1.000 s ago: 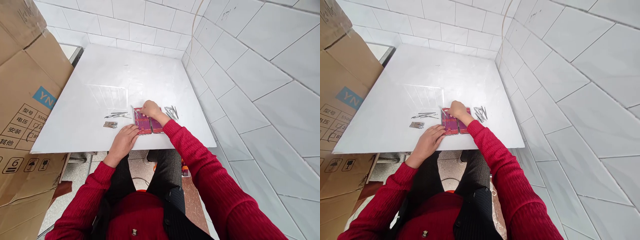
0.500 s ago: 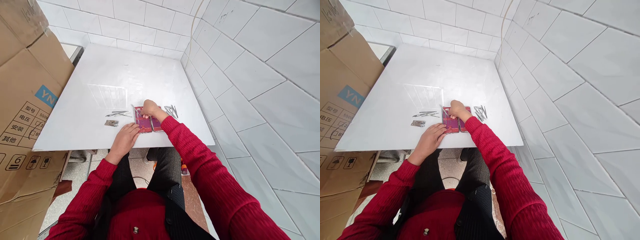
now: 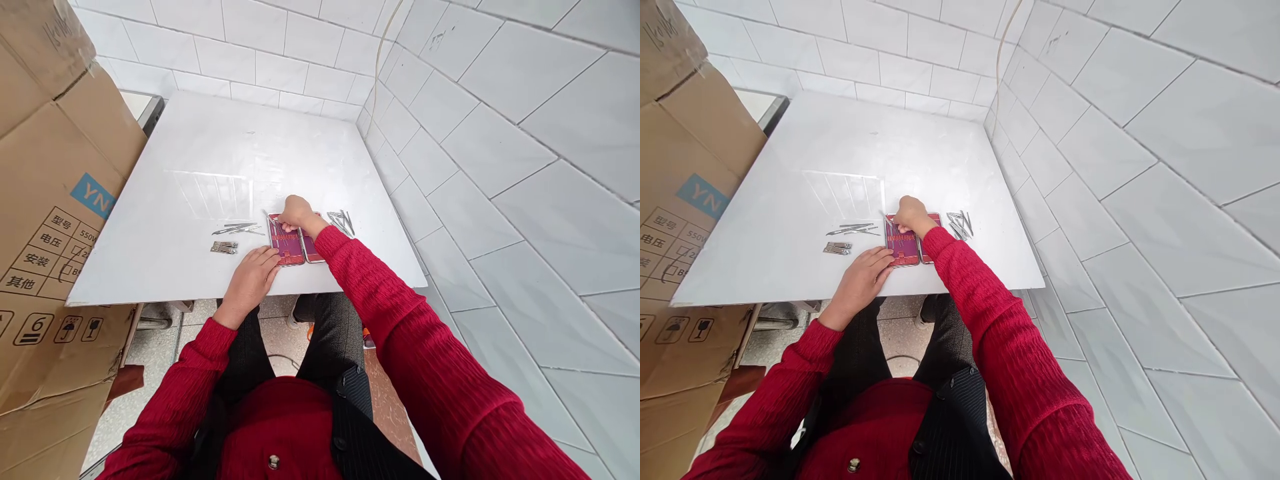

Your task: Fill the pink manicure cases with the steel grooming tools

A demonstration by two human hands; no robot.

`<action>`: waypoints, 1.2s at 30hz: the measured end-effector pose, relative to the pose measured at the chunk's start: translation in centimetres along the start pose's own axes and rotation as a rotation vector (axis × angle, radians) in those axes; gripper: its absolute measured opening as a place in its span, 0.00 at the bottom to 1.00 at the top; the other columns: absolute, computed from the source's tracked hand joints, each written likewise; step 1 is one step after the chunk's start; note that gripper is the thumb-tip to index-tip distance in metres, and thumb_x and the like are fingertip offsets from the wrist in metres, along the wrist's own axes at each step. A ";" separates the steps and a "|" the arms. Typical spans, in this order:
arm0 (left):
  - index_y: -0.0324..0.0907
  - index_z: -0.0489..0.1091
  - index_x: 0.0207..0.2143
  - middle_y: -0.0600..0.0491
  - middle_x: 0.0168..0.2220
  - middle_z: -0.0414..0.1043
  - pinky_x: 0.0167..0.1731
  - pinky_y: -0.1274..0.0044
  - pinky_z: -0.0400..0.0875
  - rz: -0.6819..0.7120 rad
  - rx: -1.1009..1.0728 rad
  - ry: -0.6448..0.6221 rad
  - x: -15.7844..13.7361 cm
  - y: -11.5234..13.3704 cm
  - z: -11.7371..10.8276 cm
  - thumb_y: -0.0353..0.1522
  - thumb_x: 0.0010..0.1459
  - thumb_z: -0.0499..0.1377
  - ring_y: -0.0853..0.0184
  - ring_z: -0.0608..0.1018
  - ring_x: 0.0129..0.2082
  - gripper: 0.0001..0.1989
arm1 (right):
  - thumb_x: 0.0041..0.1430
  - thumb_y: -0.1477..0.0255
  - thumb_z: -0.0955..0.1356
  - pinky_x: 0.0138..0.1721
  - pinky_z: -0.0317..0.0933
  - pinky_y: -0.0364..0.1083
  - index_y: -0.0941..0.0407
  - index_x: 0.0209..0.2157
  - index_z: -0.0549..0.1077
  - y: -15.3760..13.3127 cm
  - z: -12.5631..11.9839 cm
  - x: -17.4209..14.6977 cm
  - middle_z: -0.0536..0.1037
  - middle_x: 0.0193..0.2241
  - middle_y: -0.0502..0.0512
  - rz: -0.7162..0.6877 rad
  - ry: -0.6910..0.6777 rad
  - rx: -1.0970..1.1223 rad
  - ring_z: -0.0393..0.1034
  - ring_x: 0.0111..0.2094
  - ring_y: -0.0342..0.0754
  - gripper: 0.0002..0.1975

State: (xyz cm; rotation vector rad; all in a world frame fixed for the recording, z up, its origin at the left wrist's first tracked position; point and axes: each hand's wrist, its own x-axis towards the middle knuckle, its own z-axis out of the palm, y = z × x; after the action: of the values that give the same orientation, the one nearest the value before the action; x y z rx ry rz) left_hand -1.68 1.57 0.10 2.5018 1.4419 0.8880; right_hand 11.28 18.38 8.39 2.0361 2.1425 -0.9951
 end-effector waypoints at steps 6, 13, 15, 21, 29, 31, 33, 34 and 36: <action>0.41 0.73 0.54 0.44 0.57 0.75 0.61 0.57 0.69 0.007 0.009 0.005 0.0 0.0 0.0 0.33 0.71 0.51 0.54 0.73 0.60 0.16 | 0.56 0.82 0.71 0.31 0.70 0.43 0.63 0.33 0.79 -0.2 0.2 -0.2 0.77 0.18 0.55 -0.015 -0.063 -0.153 0.75 0.22 0.48 0.04; 0.39 0.73 0.54 0.44 0.57 0.75 0.62 0.58 0.68 0.018 0.026 0.004 0.0 0.1 -0.1 0.33 0.72 0.50 0.54 0.73 0.60 0.16 | 0.56 0.82 0.71 0.29 0.69 0.41 0.62 0.28 0.78 -0.6 0.4 0.0 0.77 0.18 0.55 0.014 -0.057 -0.114 0.73 0.21 0.45 0.04; 0.39 0.73 0.55 0.44 0.57 0.75 0.62 0.58 0.68 0.016 0.027 0.005 0.0 0.0 -0.1 0.34 0.72 0.50 0.54 0.73 0.60 0.16 | 0.57 0.81 0.71 0.27 0.69 0.40 0.61 0.26 0.76 -0.3 0.4 0.4 0.77 0.19 0.54 0.030 -0.038 0.007 0.71 0.19 0.43 0.06; 0.41 0.73 0.54 0.44 0.57 0.75 0.62 0.57 0.68 0.005 0.016 -0.008 0.1 0.0 0.0 0.34 0.72 0.50 0.54 0.73 0.61 0.16 | 0.57 0.81 0.70 0.26 0.68 0.38 0.59 0.21 0.72 1.2 -0.5 0.6 0.75 0.17 0.52 0.012 0.091 0.244 0.70 0.18 0.41 0.11; 0.43 0.73 0.54 0.45 0.57 0.75 0.62 0.55 0.68 -0.009 -0.010 -0.020 0.2 0.0 -0.1 0.34 0.71 0.50 0.54 0.73 0.61 0.17 | 0.58 0.81 0.69 0.26 0.67 0.37 0.58 0.18 0.71 1.8 -0.9 -0.5 0.75 0.17 0.51 -0.002 0.101 0.245 0.69 0.17 0.39 0.14; 0.43 0.74 0.54 0.45 0.57 0.75 0.62 0.55 0.68 -0.006 -0.013 -0.019 0.2 0.0 -0.1 0.34 0.71 0.50 0.54 0.73 0.61 0.17 | 0.58 0.80 0.68 0.26 0.67 0.37 0.59 0.18 0.71 1.9 -0.8 -0.6 0.75 0.16 0.51 -0.006 0.111 0.257 0.69 0.17 0.39 0.15; 0.43 0.74 0.54 0.45 0.57 0.75 0.62 0.55 0.68 -0.006 -0.013 -0.020 0.2 0.0 -0.2 0.34 0.71 0.50 0.54 0.73 0.61 0.16 | 0.57 0.80 0.69 0.27 0.67 0.37 0.59 0.18 0.71 1.9 -0.7 -0.5 0.75 0.16 0.51 -0.013 0.122 0.268 0.68 0.17 0.39 0.14; 0.42 0.74 0.54 0.45 0.57 0.75 0.62 0.55 0.68 -0.007 -0.011 -0.020 0.2 0.0 -0.2 0.34 0.71 0.50 0.54 0.73 0.61 0.16 | 0.57 0.80 0.69 0.26 0.67 0.37 0.59 0.18 0.71 2.0 -0.7 -0.5 0.74 0.15 0.51 -0.016 0.125 0.270 0.68 0.17 0.39 0.14; 0.41 0.74 0.54 0.44 0.57 0.75 0.62 0.55 0.68 -0.007 -0.009 -0.021 0.2 0.1 -0.2 0.34 0.71 0.50 0.54 0.73 0.61 0.17 | 0.57 0.79 0.69 0.26 0.66 0.37 0.58 0.18 0.71 2.0 -0.6 -0.3 0.74 0.15 0.51 -0.022 0.126 0.260 0.68 0.17 0.39 0.14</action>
State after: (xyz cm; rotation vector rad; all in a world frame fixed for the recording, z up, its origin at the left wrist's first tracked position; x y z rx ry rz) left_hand -1.65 1.68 0.38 2.4906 1.4353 0.8627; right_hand 13.39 18.30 8.13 2.2476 2.2019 -1.2405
